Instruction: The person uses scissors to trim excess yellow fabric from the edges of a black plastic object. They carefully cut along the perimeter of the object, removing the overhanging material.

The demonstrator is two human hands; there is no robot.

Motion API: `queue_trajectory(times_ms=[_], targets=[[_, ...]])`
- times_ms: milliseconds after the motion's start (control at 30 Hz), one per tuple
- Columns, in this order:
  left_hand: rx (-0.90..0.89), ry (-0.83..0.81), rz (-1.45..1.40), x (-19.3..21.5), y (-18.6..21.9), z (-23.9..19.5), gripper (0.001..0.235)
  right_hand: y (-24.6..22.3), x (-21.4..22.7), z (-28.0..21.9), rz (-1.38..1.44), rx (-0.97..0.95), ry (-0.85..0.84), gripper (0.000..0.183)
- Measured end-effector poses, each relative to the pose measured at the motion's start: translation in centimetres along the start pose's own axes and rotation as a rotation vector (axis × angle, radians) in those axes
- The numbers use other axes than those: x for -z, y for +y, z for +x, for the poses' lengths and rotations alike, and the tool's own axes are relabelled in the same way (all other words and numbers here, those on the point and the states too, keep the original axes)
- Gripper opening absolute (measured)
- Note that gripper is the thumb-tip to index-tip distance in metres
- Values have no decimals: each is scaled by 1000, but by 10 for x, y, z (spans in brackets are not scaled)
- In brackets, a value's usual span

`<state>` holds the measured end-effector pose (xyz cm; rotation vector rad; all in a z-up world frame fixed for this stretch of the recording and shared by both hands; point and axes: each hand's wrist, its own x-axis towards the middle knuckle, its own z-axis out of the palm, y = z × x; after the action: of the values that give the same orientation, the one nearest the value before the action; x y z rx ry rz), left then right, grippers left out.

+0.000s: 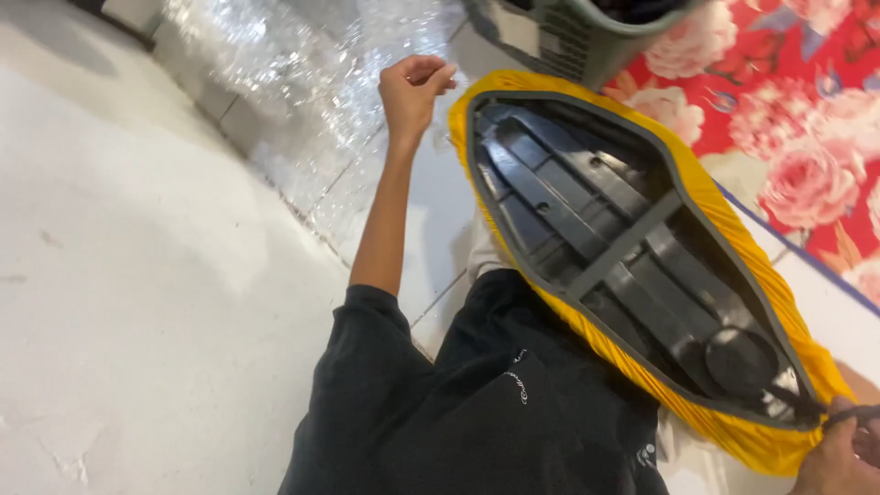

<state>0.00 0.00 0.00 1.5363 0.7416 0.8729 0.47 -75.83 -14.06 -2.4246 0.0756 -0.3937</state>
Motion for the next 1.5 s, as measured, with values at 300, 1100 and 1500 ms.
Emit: queue_trajectory(times_ms=[300, 1100, 1500], targets=[[210, 66, 225, 46, -128, 49, 15, -152, -36, 30, 165, 281, -165, 33], [-382, -304, 961, 14, -155, 40, 71, -181, -32, 14, 278, -75, -188, 42], [-521, 34, 460, -27, -54, 25, 22, -197, -28, 18, 239, -113, -194, 43]])
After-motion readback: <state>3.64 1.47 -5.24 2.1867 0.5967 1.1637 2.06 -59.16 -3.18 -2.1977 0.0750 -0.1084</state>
